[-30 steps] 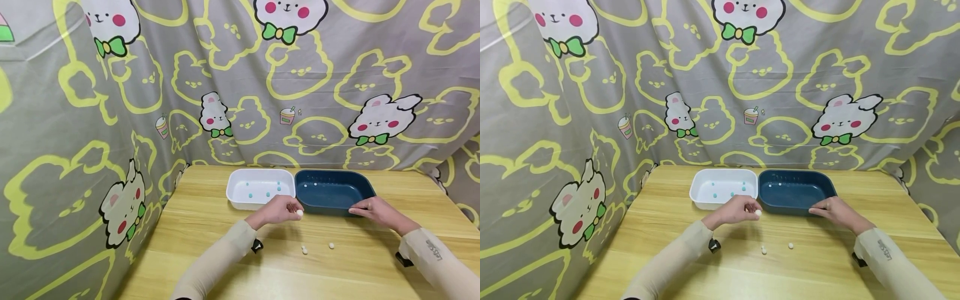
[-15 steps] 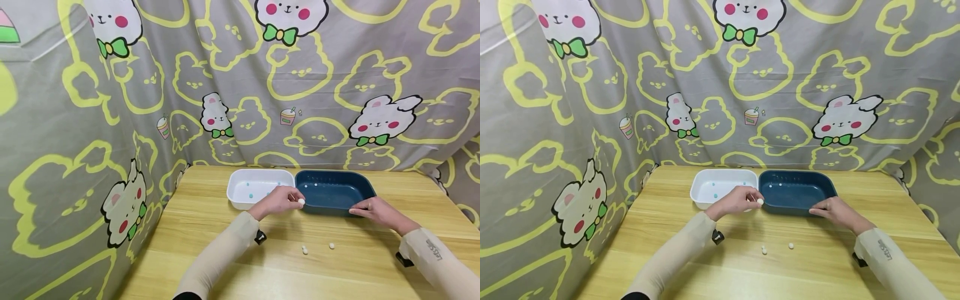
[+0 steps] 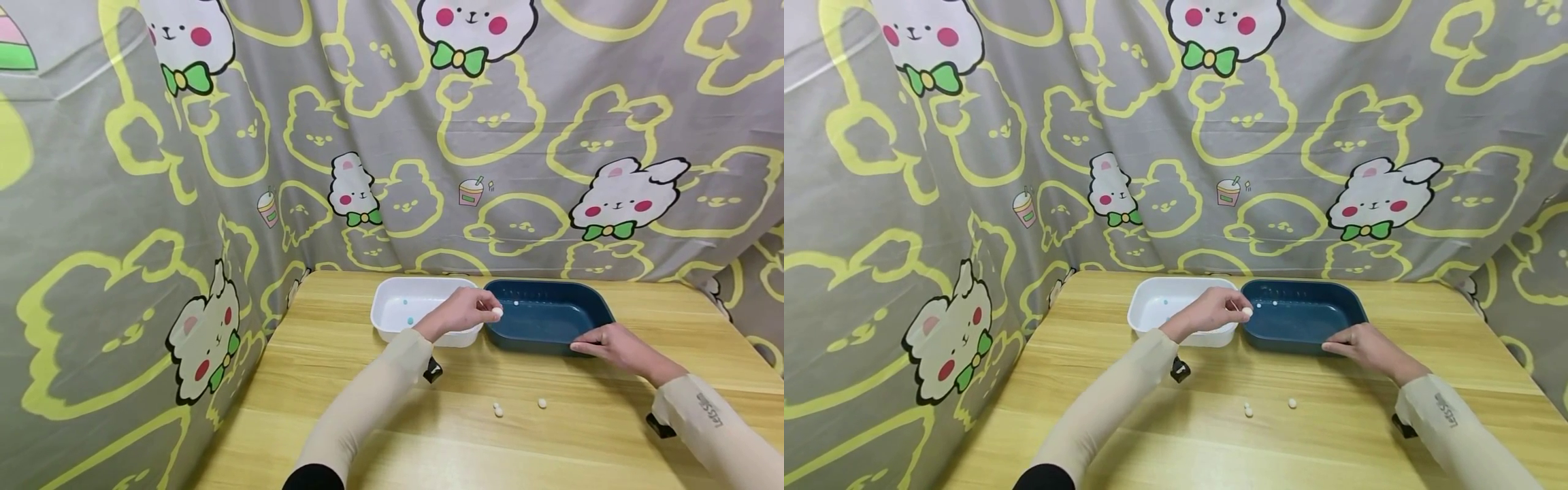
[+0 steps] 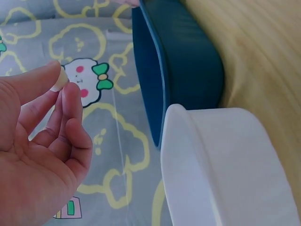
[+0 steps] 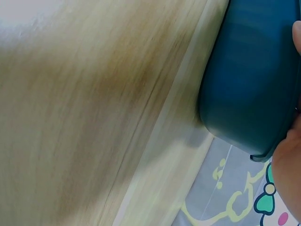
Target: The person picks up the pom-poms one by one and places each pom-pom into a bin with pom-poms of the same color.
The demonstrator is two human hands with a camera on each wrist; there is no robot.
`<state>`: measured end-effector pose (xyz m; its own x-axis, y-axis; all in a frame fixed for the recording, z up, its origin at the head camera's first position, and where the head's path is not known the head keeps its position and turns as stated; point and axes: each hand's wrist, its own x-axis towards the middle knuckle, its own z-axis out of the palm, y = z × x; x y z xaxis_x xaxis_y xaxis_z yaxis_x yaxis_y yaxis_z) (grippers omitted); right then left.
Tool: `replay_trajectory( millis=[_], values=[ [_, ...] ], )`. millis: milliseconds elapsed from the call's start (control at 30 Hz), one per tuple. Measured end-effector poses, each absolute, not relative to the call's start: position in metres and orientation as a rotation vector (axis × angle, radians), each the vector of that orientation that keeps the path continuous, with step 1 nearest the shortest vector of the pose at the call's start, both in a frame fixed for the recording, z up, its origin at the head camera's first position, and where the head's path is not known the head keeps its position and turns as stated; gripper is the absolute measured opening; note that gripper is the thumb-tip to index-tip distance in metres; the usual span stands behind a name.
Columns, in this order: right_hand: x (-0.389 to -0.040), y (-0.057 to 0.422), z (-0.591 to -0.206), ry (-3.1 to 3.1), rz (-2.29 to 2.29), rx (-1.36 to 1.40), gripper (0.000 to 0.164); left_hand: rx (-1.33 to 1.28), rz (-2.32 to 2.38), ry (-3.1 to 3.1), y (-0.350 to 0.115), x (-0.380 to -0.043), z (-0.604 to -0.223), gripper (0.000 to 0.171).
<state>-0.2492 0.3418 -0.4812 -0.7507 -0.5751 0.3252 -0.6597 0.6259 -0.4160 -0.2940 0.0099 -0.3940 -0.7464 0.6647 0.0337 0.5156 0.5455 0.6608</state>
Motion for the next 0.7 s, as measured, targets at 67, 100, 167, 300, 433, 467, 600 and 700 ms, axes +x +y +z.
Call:
replay_trajectory(
  millis=[67,100,167,300,433,467,600,700],
  values=[
    [-0.249,0.342,-0.482,-2.681,0.785,1.028,0.008,0.992,0.991,2.559,0.012,-0.297,-0.392,0.014],
    [-0.249,0.342,-0.482,-2.680,0.782,1.027,0.008,0.992,0.994,2.557,0.012,-0.298,-0.392,0.014],
    [-0.249,0.343,-0.482,-2.676,0.772,1.025,0.008,0.983,0.998,2.560,0.014,-0.301,-0.390,0.014],
    [-0.248,0.343,-0.482,-2.682,0.763,1.017,0.008,0.977,0.995,2.579,0.017,-0.306,-0.389,0.013],
    [-0.248,0.343,-0.482,-2.678,0.782,1.025,0.008,0.963,0.984,2.599,0.020,-0.312,-0.388,0.012],
    [-0.248,0.343,-0.482,-2.675,0.788,1.027,0.008,0.967,0.977,2.605,0.021,-0.313,-0.387,0.012],
    [-0.248,0.342,-0.482,-2.670,0.797,1.028,0.008,0.989,0.943,2.631,0.025,-0.319,-0.385,0.012],
    [-0.249,0.342,-0.482,-2.674,0.785,1.021,0.008,0.982,0.942,2.637,0.028,-0.322,-0.385,0.012]
  ],
)
